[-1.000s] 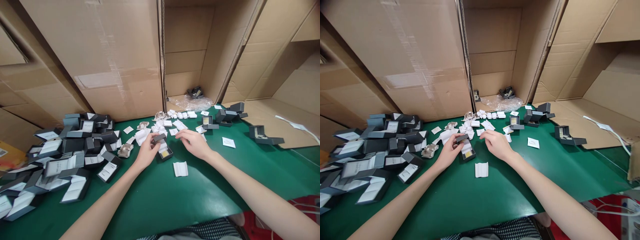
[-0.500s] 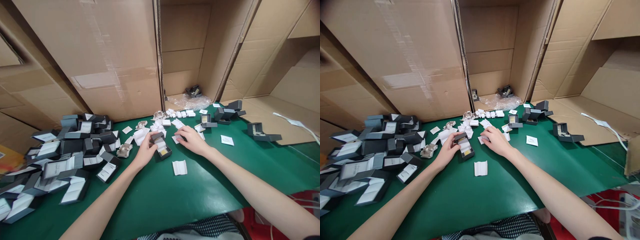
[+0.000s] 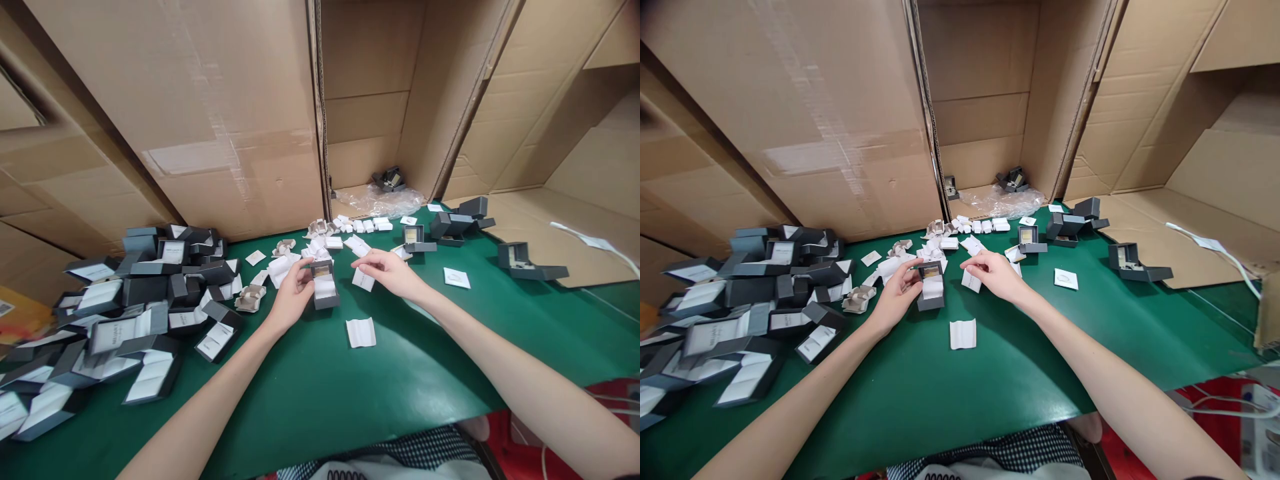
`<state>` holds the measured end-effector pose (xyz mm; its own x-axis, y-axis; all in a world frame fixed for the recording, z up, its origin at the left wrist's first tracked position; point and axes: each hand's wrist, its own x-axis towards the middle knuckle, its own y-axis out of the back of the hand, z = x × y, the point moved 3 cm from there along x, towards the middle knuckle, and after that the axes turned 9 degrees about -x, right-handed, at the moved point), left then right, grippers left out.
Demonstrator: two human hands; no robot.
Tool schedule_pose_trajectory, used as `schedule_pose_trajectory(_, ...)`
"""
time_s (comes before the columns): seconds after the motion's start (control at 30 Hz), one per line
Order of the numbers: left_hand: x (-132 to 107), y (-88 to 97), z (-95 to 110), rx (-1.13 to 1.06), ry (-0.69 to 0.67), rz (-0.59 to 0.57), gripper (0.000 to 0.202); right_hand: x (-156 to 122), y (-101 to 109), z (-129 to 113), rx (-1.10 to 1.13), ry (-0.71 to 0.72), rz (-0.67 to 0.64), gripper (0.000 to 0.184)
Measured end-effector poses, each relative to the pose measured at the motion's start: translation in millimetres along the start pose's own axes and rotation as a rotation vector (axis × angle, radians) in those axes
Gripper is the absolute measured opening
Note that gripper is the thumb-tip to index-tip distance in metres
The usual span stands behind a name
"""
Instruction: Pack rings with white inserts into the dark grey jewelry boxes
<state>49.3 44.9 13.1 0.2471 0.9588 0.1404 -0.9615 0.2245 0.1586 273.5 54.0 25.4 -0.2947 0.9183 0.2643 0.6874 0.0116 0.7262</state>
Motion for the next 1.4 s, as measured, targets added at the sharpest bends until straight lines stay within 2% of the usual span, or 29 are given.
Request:
schedule_pose_trajectory(0.33,-2,-0.2,1,0.049,-0.015,-0.018,0.046,-1,-10,4,0.302,-0.145,-0.01,0.025)
schedule_pose_trajectory(0.5,-2,-0.4,0,0.058,-0.017,-0.016,0.046,-2,-11,6,0.265,-0.179,0.022,0.024)
schedule_pose_trajectory(0.63,-2,-1.1,1,0.069,-0.014,-0.021,0.047,-4,-9,-2,0.052,-0.108,0.034,0.021)
schedule_pose_trajectory(0.7,-3,-1.6,3,0.066,-0.01,-0.016,0.047,-4,-10,-6,0.006,-0.063,-0.017,0.02)
schedule_pose_trajectory(0.8,-3,-2.2,5,0.065,-0.008,-0.01,0.048,-6,-13,-7,0.022,-0.047,-0.13,0.02)
schedule_pose_trajectory(0.93,-3,-2.5,5,0.073,-0.015,-0.012,0.047,-6,-12,-8,0.05,-0.043,-0.185,0.025)
schedule_pose_trajectory(1.1,-3,-2.1,4,0.091,-0.025,-0.008,0.048,-9,-11,-16,-0.058,0.107,-0.288,0.033)
schedule_pose_trajectory(1.2,-4,-1.9,4,0.096,-0.037,-0.009,0.048,-12,-12,-19,-0.088,0.156,-0.323,0.026)
schedule_pose_trajectory(1.4,-4,-1.6,4,0.126,-0.05,0.0,0.047,-13,-11,-20,-0.044,0.122,-0.371,0.022)
